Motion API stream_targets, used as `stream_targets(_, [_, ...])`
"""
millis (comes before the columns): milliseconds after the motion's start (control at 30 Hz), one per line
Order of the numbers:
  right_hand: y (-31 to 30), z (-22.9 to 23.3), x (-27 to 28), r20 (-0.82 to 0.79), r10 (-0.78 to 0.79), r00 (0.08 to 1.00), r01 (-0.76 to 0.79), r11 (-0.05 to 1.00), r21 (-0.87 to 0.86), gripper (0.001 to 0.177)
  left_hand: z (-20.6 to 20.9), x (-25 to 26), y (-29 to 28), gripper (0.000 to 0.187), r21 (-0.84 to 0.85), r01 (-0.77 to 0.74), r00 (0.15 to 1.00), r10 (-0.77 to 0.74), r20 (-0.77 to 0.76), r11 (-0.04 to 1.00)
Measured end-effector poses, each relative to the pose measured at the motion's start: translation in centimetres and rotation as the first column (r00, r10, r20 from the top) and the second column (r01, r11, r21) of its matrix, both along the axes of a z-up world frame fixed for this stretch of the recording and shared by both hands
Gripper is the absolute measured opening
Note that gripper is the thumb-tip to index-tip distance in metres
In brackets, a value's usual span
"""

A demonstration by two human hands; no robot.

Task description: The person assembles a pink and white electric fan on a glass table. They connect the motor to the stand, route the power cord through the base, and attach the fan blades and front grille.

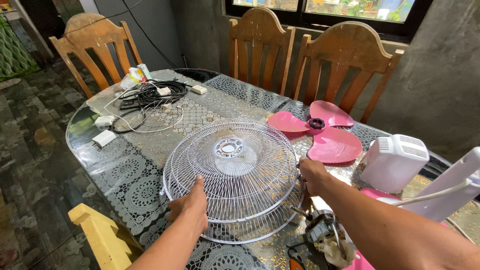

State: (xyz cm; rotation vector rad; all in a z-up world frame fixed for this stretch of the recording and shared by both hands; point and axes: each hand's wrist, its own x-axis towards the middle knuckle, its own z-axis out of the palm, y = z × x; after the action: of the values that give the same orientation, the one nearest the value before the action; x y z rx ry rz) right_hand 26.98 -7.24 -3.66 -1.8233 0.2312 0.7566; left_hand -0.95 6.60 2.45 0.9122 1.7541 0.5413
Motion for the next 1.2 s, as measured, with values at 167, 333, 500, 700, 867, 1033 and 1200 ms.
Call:
stream_targets(167, [0.0, -3.8, 2.0, 0.195, 0.399, 0.896, -0.345, 0.902, -0.257, 0.044, -0.9, -0.3, 0.9, 0.120, 0.000, 0.098, 0.993, -0.098, -0.059, 0.995])
stream_targets(333, [0.1, -6.7, 3.7, 0.336, 0.799, 0.499, -0.392, 0.554, -0.735, 0.037, -0.3, -0.7, 1.4, 0.124, -0.047, 0.103, 0.994, -0.104, -0.025, 0.994])
stream_targets(500, [0.3, -6.2, 3.3, 0.162, 0.149, 0.976, -0.152, 0.988, 0.007, 0.042, 0.7, -1.2, 1.9, 0.113, -0.174, 0.109, 0.992, -0.097, 0.077, 0.979])
stream_targets(700, [1.9, -6.5, 5.5, 0.247, 0.339, 0.908, -0.303, 0.937, -0.172, 0.048, -2.2, -0.8, 3.8, 0.102, -0.149, 0.097, 0.929, -0.036, 0.369, 0.984])
stream_targets(867, [1.2, -8.7, 7.3, 0.278, 0.949, 0.149, -0.181, 0.302, -0.936, 0.028, -2.8, -0.8, 4.4, 0.099, -0.171, 0.103, 0.951, -0.047, 0.305, 0.980])
stream_targets(1033, [0.5, -6.8, 6.4, 0.388, 0.605, 0.695, -0.392, 0.772, -0.501, 0.041, -1.3, -1.0, 3.8, 0.084, -0.203, 0.187, 0.975, -0.157, 0.156, 0.961])
stream_targets(1200, [0.3, -3.6, 3.7, 0.195, 0.144, 0.970, -0.136, 0.989, -0.052, 0.041, -1.0, -1.0, 3.6, 0.092, -0.054, 0.230, 0.968, -0.223, 0.116, 0.972])
